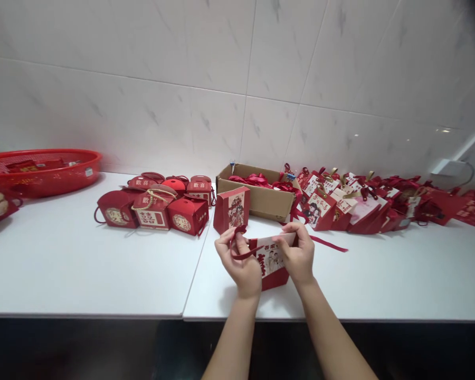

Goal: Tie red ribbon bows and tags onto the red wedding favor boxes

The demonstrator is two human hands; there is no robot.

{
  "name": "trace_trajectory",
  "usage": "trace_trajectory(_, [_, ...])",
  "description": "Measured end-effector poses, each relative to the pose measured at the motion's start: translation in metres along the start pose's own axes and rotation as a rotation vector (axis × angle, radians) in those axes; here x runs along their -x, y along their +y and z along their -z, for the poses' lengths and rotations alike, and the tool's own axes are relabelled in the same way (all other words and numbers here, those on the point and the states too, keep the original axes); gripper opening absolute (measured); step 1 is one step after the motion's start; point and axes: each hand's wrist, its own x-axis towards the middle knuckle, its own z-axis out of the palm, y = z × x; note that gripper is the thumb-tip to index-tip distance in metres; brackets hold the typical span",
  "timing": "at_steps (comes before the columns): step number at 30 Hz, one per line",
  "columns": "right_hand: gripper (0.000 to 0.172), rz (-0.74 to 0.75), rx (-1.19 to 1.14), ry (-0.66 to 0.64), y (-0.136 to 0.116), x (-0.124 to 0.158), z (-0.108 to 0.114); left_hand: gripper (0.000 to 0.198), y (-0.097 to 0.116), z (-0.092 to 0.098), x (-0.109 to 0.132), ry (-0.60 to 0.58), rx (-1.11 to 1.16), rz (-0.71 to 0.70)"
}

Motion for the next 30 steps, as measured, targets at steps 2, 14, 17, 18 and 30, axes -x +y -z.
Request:
trace_trajectory(2, [0.029,-0.073,-0.074,-0.101,0.004,-0.003,0.011,0.006,-0.001,-0.002,-0.005,-0.027,-0.012,-0.002])
trace_trajectory(14, [0.025,-0.367,-0.356,-0.133,0.018,0.011,0.017,0.015,0.027,0.035,-0.005,-0.167,-0.165,-0.139])
trace_trajectory(17, [0.027,-0.386,-0.359,-0.105,0.014,0.013,0.017,0.015,0.03,0.039,0.005,-0.269,-0.155,-0.155])
trace_trajectory(18, [0.028,-0.384,-0.353,-0.099,0.014,0.014,0.017,0.016,0.031,0.038,0.006,-0.279,-0.135,-0.161])
trace_trajectory(30, [0.028,-0.536,-0.591,-0.202,-0.023,0.026,0.049,0.017,0.055,0.068,-0.015,-0.221,0.156,0.027])
